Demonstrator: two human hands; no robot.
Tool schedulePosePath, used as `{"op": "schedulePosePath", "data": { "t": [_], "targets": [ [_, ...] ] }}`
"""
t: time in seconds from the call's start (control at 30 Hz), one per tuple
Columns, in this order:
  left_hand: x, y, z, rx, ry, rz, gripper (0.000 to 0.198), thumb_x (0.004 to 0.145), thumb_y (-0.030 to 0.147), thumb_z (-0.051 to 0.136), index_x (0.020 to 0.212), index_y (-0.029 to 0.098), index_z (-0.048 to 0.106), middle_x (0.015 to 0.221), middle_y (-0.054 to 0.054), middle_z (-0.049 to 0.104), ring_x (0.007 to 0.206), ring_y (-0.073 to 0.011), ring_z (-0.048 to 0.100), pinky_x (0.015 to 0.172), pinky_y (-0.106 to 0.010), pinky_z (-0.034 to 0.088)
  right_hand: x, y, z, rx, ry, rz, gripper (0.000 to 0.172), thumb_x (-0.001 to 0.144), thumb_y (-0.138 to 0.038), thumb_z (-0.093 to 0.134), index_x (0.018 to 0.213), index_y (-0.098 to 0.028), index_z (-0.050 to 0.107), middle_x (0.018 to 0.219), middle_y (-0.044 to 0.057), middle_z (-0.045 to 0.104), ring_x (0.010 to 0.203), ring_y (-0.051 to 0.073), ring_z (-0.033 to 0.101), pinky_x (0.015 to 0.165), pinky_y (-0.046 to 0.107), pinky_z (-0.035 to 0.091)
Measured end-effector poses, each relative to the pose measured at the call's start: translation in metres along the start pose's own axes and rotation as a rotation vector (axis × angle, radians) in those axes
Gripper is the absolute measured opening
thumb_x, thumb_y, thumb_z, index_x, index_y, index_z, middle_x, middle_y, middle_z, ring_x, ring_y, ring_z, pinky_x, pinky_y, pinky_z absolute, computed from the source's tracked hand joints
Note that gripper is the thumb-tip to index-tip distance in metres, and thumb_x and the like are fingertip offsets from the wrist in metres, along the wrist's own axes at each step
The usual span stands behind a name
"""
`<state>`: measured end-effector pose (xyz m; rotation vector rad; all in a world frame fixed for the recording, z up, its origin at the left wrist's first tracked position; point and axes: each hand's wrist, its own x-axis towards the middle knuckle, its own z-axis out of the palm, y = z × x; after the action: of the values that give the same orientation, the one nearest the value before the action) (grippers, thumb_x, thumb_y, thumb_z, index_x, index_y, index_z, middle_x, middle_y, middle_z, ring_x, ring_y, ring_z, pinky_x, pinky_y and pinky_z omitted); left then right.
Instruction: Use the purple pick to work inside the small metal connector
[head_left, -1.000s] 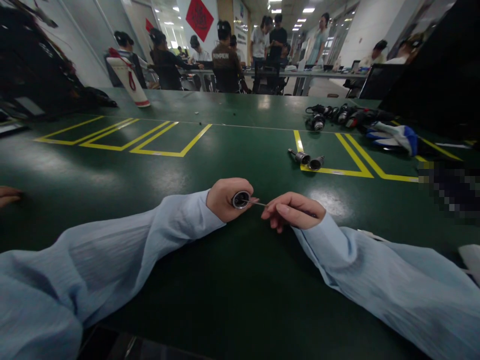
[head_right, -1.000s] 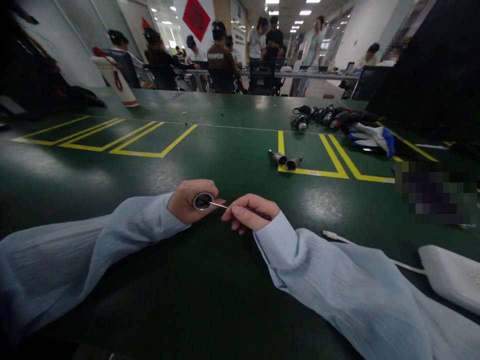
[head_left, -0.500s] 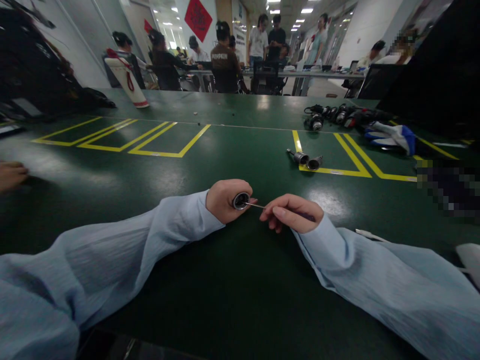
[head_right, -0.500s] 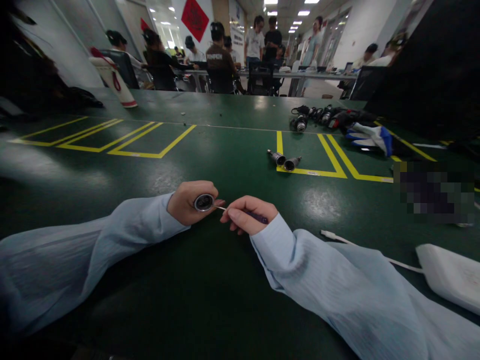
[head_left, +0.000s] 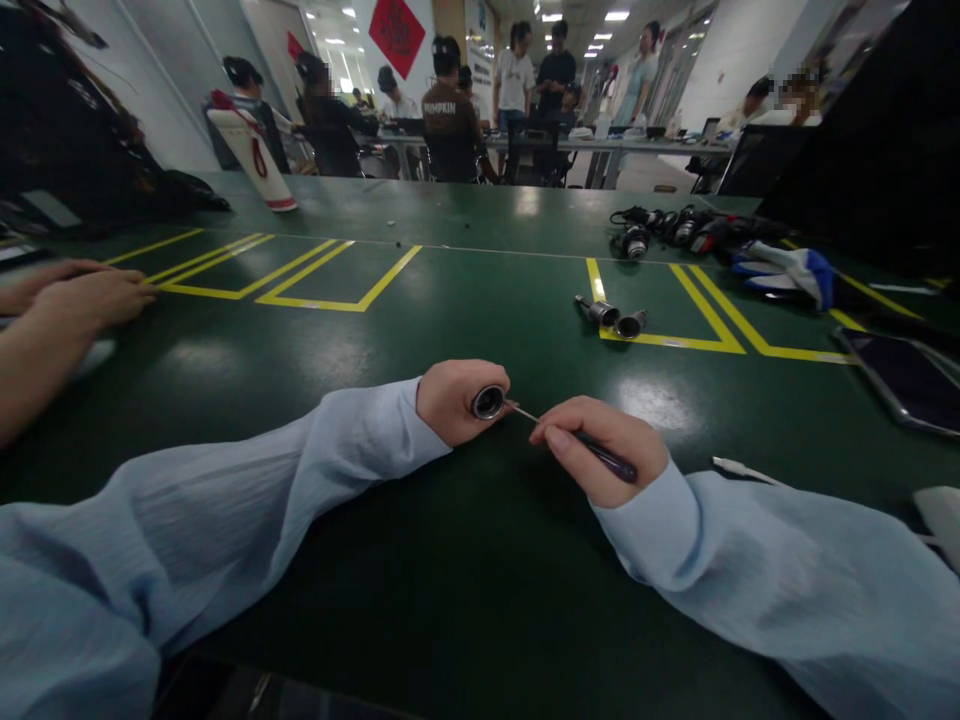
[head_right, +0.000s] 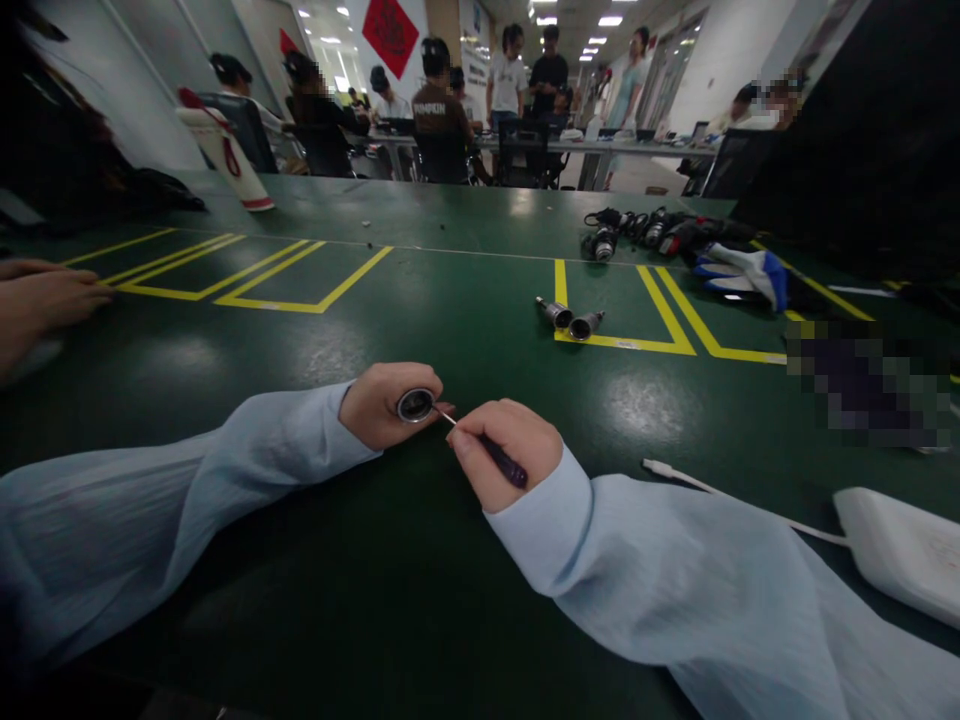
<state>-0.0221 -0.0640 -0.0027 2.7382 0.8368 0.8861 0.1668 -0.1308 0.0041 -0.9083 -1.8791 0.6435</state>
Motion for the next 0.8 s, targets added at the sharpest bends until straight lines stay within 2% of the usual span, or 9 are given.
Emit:
{"op": "schedulePosePath", "data": {
  "t": [0.07, 0.23, 0.33, 0.43, 0.53, 0.63, 0.73, 0.8],
  "targets": [
    [0.0, 0.0, 0.0, 0.006, -0.017, 0.0, 0.019, 0.077, 0.027, 0.052, 0.063, 0.015, 0.048, 0.055, 0.003, 0.047, 0.049, -0.0074, 0.043, 0.047, -0.019, 0.034, 0.0, -0.001, 0.0, 0.029, -0.022, 0.032, 0.016, 0.079, -0.022, 0.049, 0.07, -0.018, 0.062, 0.069, 0.004, 0.065, 0.067, 0.016, 0.059, 0.064, 0.031, 0.045],
    [0.001, -0.001, 0.0, -0.019, -0.031, 0.037, 0.02, 0.077, 0.027, 0.054, 0.062, 0.015, 0.047, 0.055, 0.003, 0.047, 0.049, -0.0074, 0.043, 0.046, -0.019, 0.034, 0.004, 0.008, 0.002, 0.379, -0.067, 0.301, 0.016, 0.078, -0.025, 0.052, 0.069, -0.016, 0.063, 0.067, 0.003, 0.067, 0.062, 0.013, 0.059, 0.06, 0.027, 0.048],
    [0.001, -0.001, -0.001, -0.034, -0.019, 0.039, 0.019, 0.076, 0.025, 0.054, 0.062, 0.015, 0.048, 0.055, 0.003, 0.047, 0.048, -0.0069, 0.043, 0.046, -0.018, 0.034, 0.006, 0.013, 0.003, 0.517, -0.083, 0.391, 0.016, 0.077, -0.028, 0.054, 0.069, -0.016, 0.062, 0.068, 0.003, 0.067, 0.06, 0.012, 0.059, 0.054, 0.024, 0.047],
    [0.001, -0.001, -0.001, -0.031, -0.035, 0.028, 0.017, 0.075, 0.025, 0.055, 0.063, 0.014, 0.049, 0.056, 0.002, 0.049, 0.049, -0.0071, 0.044, 0.047, -0.018, 0.034, 0.005, 0.011, 0.002, 0.469, -0.051, 0.345, 0.016, 0.077, -0.027, 0.053, 0.069, -0.016, 0.062, 0.067, 0.003, 0.067, 0.06, 0.012, 0.059, 0.056, 0.025, 0.048],
    [0.0, -0.001, -0.001, -0.014, -0.067, 0.016, 0.017, 0.076, 0.027, 0.053, 0.065, 0.014, 0.05, 0.058, 0.002, 0.05, 0.051, -0.0077, 0.046, 0.048, -0.019, 0.035, 0.002, 0.004, 0.0, 0.262, -0.004, 0.223, 0.017, 0.078, -0.024, 0.051, 0.069, -0.015, 0.062, 0.066, 0.003, 0.065, 0.062, 0.013, 0.058, 0.06, 0.026, 0.047],
    [-0.001, -0.002, -0.001, 0.007, -0.085, 0.021, 0.018, 0.077, 0.028, 0.052, 0.066, 0.014, 0.05, 0.059, 0.001, 0.051, 0.052, -0.0081, 0.047, 0.049, -0.019, 0.036, 0.001, 0.0, -0.001, 0.113, -0.024, 0.16, 0.017, 0.079, -0.021, 0.05, 0.07, -0.015, 0.063, 0.067, 0.003, 0.065, 0.064, 0.013, 0.059, 0.062, 0.027, 0.046],
    [-0.001, -0.004, 0.0, 0.029, -0.119, 0.04, 0.018, 0.078, 0.029, 0.051, 0.065, 0.015, 0.05, 0.059, 0.001, 0.051, 0.053, -0.0087, 0.046, 0.05, -0.02, 0.036, 0.002, 0.001, 0.001, 0.131, -0.032, 0.164, 0.017, 0.078, -0.022, 0.05, 0.069, -0.016, 0.063, 0.067, 0.003, 0.065, 0.065, 0.014, 0.059, 0.064, 0.027, 0.046],
    [-0.001, -0.005, 0.001, 0.035, -0.144, 0.051, 0.018, 0.077, 0.028, 0.05, 0.065, 0.015, 0.049, 0.058, 0.001, 0.05, 0.053, -0.009, 0.046, 0.05, -0.02, 0.035, 0.004, 0.005, 0.001, 0.246, -0.033, 0.235, 0.016, 0.077, -0.022, 0.052, 0.068, -0.016, 0.063, 0.066, 0.003, 0.066, 0.064, 0.013, 0.059, 0.062, 0.026, 0.046]
  ]
}}
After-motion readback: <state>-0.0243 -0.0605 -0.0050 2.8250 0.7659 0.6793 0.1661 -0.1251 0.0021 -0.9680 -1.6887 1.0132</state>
